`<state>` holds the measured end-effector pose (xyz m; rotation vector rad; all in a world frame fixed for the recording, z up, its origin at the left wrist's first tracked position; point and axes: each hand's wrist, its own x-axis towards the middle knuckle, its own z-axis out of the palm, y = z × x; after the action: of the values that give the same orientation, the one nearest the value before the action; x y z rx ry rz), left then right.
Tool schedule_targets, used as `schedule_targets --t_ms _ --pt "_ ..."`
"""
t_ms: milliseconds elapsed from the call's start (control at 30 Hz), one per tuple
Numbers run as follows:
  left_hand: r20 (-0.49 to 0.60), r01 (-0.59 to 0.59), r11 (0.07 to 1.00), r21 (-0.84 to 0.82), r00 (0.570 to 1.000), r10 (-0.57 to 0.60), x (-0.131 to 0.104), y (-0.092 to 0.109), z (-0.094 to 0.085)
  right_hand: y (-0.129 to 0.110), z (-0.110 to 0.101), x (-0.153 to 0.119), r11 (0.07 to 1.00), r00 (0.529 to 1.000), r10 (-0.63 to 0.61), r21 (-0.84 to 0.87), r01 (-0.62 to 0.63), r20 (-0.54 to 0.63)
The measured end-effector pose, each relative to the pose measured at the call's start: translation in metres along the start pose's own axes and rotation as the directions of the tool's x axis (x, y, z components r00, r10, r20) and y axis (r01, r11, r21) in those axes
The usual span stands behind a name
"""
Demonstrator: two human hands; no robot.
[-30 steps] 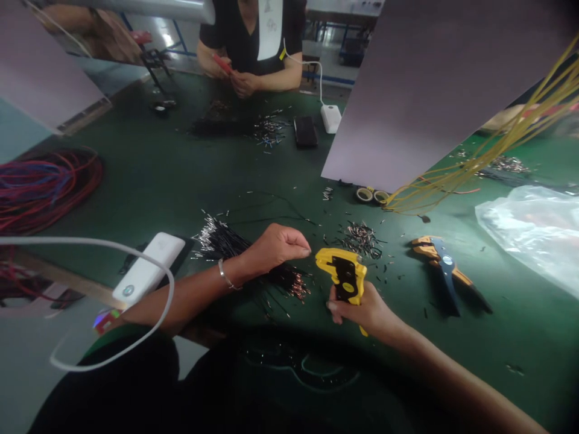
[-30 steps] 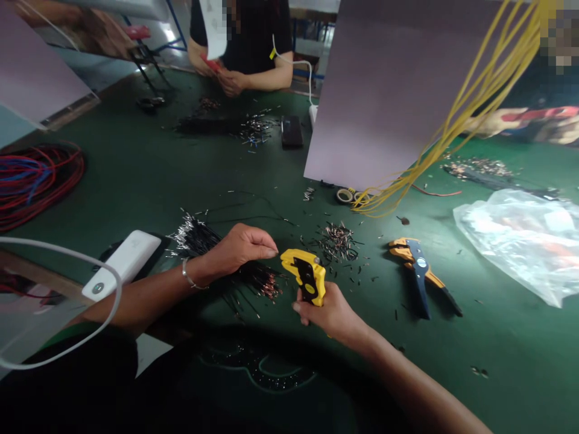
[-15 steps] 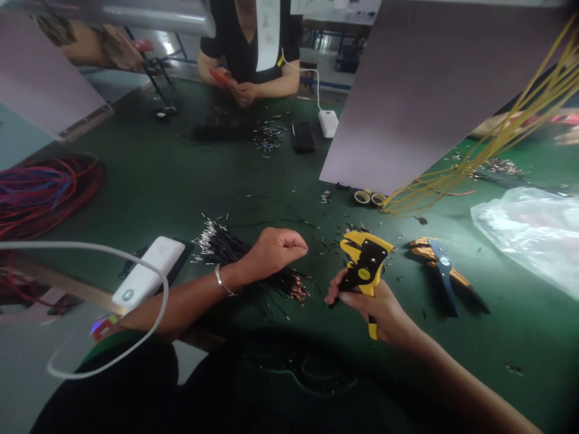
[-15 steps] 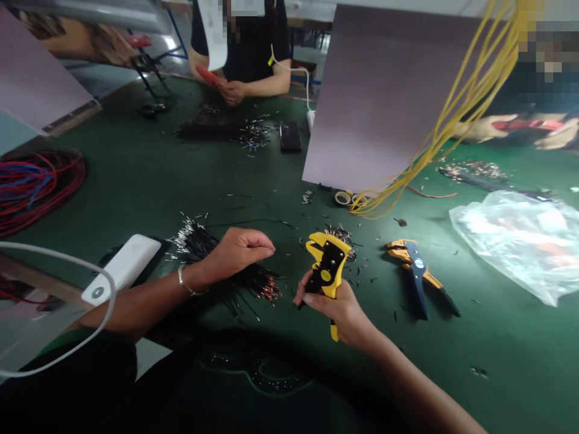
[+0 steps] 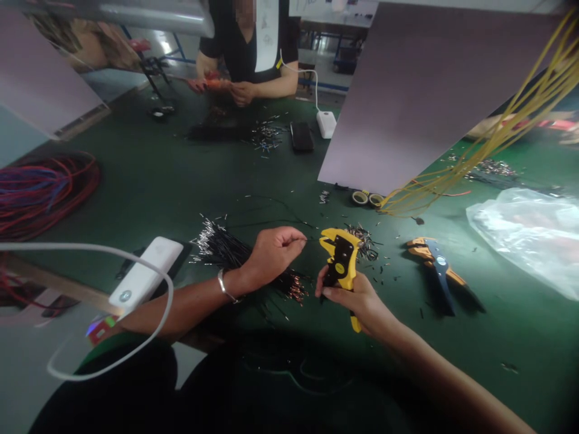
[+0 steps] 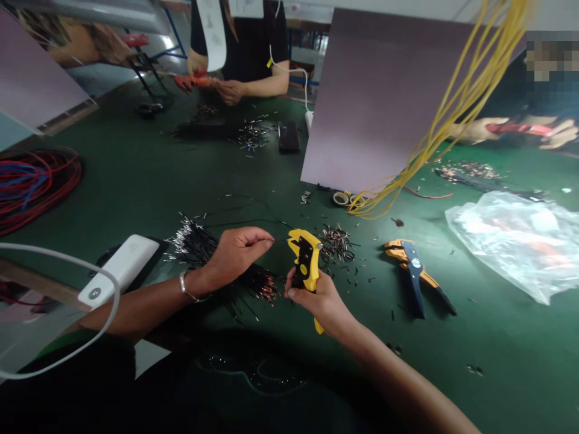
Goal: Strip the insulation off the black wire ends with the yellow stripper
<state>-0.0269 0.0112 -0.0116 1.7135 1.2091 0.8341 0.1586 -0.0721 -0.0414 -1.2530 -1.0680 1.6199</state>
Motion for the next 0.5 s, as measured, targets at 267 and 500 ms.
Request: schedule_targets --t_ms 267,500 --pt "-0.047 -0.041 0.999 0.019 0.998 0.042 -0.006 0.013 0.007 -0.006 0.005 0.005 0.999 0.999 -0.036 0.000 0.036 -0.032" --pt "-0.062 -0.091 0.990 0.109 0.993 0.098 -0.010 0.015 0.018 -0.001 0.002 0.007 0.995 0.994 -0.097 0.031 0.098 -0.048"
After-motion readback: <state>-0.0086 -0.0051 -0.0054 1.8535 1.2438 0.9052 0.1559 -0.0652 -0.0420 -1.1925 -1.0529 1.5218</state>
